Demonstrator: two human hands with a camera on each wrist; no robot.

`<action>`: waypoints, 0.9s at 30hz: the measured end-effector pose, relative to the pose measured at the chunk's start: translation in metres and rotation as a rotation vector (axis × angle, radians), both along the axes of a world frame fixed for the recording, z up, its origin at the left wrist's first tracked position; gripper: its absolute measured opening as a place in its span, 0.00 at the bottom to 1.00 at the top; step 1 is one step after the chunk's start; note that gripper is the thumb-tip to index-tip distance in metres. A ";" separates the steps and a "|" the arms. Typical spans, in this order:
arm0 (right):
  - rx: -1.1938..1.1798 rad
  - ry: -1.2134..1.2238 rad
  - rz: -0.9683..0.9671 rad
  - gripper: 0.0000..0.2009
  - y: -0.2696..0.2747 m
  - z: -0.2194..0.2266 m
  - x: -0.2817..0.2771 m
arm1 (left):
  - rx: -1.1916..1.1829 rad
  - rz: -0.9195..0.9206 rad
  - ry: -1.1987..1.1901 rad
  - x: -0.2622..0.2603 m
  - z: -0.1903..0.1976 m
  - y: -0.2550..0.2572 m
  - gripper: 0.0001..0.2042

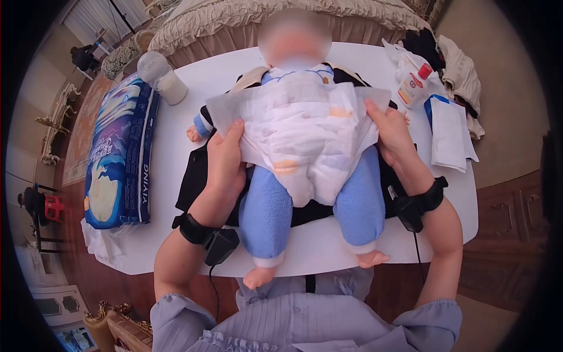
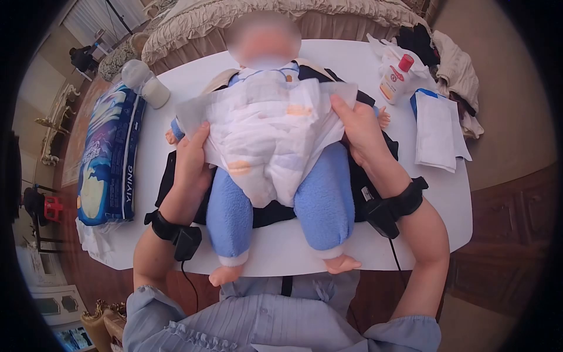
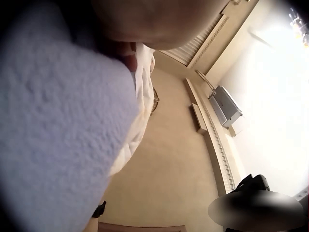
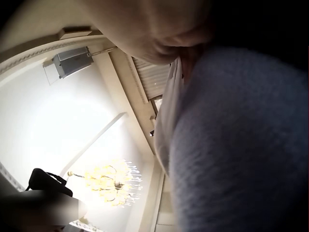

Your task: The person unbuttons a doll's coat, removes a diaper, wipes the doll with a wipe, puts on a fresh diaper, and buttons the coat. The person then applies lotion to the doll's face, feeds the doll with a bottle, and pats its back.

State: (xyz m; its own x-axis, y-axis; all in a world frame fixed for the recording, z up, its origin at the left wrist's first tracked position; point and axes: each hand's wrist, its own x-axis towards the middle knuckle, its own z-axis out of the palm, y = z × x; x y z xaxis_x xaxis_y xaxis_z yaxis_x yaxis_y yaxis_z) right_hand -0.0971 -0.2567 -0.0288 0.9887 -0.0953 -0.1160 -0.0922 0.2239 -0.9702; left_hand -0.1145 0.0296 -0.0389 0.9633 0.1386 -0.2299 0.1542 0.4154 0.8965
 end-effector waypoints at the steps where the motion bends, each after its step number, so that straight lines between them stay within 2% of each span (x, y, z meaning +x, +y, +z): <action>1: -0.001 -0.001 0.000 0.21 -0.006 -0.006 -0.001 | -0.001 0.000 -0.001 -0.001 -0.004 0.002 0.15; 3: -0.460 -0.022 0.115 0.15 -0.017 -0.013 -0.003 | 0.055 -0.054 0.025 -0.003 -0.010 0.005 0.15; 4: -0.462 -0.023 0.117 0.15 -0.024 -0.011 -0.001 | 0.052 -0.051 0.024 -0.003 -0.011 0.004 0.15; 6: -0.919 -0.006 0.340 0.11 -0.033 0.002 0.004 | -0.038 -0.040 -0.011 -0.003 -0.012 -0.001 0.13; 8: -1.052 -0.380 0.081 0.10 -0.022 0.034 -0.006 | -0.014 -0.041 -0.044 -0.003 -0.013 0.000 0.13; 10: -1.270 -0.921 -0.124 0.14 0.003 0.080 -0.014 | 0.010 -0.018 -0.089 -0.004 -0.010 -0.003 0.12; 12: -1.303 -1.140 0.005 0.14 0.037 0.109 -0.027 | 0.008 -0.013 -0.092 -0.004 -0.011 -0.003 0.11; 14: -1.251 -1.218 0.363 0.14 0.077 0.109 -0.031 | 0.004 -0.023 -0.105 -0.004 -0.014 -0.004 0.10; 16: -1.262 -1.211 0.697 0.09 0.116 0.107 -0.025 | 0.053 -0.023 -0.131 -0.008 -0.012 -0.002 0.10; 17: -1.260 -1.213 0.703 0.09 0.127 0.101 -0.021 | 0.097 -0.030 -0.161 -0.010 -0.009 -0.002 0.09; 19: -1.452 -1.217 0.706 0.05 0.145 0.077 -0.006 | 0.149 -0.019 -0.165 -0.010 -0.009 0.000 0.10; 20: -1.292 -1.285 0.633 0.05 0.146 0.055 0.010 | 0.105 -0.034 -0.125 -0.007 -0.016 0.003 0.10; 21: -1.286 -1.299 0.652 0.05 0.144 0.047 0.018 | 0.060 -0.047 -0.084 -0.005 -0.020 0.007 0.12; 23: -1.198 -0.939 0.671 0.07 0.138 0.039 0.028 | -0.042 0.033 -0.090 0.000 -0.021 0.017 0.15; 25: -1.000 -0.873 0.552 0.13 0.136 0.047 0.021 | -0.021 -0.149 -0.101 0.006 -0.025 0.037 0.18; 26: -1.022 -0.919 0.525 0.22 0.133 0.043 0.024 | 0.211 -0.049 -0.104 0.009 -0.025 0.035 0.19; 27: -1.022 -0.929 0.557 0.22 0.134 0.045 0.022 | 0.429 -0.028 -0.227 0.005 -0.015 0.036 0.19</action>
